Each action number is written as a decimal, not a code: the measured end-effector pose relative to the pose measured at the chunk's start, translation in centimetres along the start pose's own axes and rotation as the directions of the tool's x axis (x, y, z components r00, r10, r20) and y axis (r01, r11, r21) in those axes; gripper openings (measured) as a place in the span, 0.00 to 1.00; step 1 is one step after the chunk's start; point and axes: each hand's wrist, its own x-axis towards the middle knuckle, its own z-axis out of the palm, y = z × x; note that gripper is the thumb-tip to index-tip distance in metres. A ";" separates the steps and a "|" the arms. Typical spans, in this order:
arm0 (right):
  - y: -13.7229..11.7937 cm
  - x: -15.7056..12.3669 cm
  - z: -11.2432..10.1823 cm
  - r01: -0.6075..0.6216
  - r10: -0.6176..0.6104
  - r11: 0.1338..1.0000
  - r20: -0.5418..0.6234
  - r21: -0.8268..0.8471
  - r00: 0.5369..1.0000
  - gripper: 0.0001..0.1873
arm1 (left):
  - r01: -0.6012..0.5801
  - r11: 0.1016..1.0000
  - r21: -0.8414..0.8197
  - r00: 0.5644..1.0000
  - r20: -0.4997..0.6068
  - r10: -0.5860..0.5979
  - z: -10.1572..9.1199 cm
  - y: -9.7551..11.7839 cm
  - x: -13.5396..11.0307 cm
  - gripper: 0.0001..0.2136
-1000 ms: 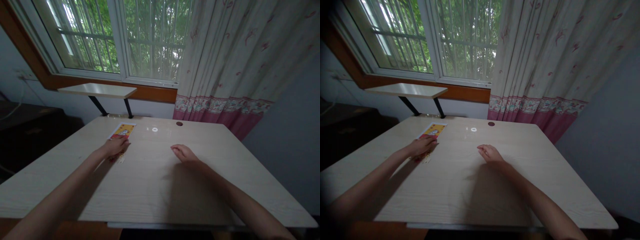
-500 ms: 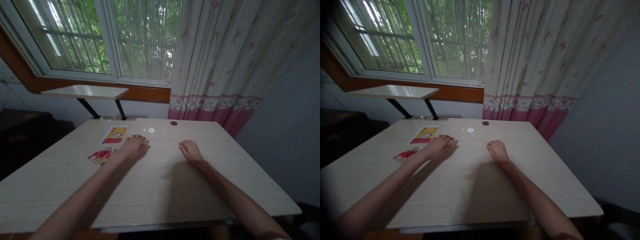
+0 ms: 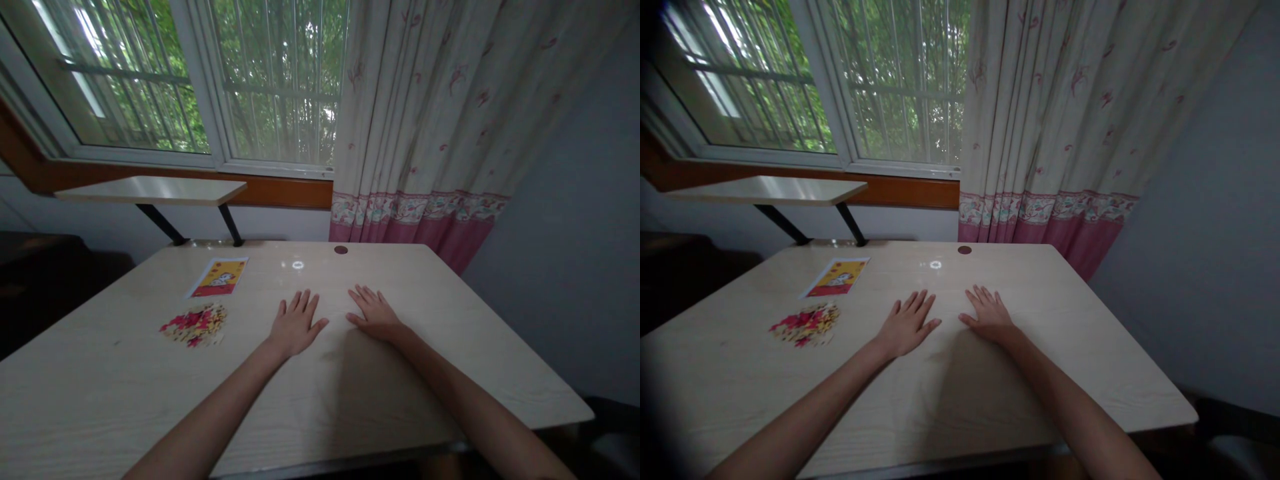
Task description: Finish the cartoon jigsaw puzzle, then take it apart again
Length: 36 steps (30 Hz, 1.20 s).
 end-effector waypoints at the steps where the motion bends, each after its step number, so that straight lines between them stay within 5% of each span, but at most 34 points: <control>1: 0.0 0.0 0.0 0.001 -0.001 1.000 0.019 -0.001 1.000 0.39 | 0.009 1.000 -0.007 1.000 0.016 -0.009 0.1 0.0 0.0 0.33; 36: -0.5 -0.1 -0.9 -0.026 0.026 1.000 0.085 0.003 0.996 0.44 | 0.048 0.998 -0.032 0.996 0.080 -0.045 -0.4 -0.1 0.8 0.37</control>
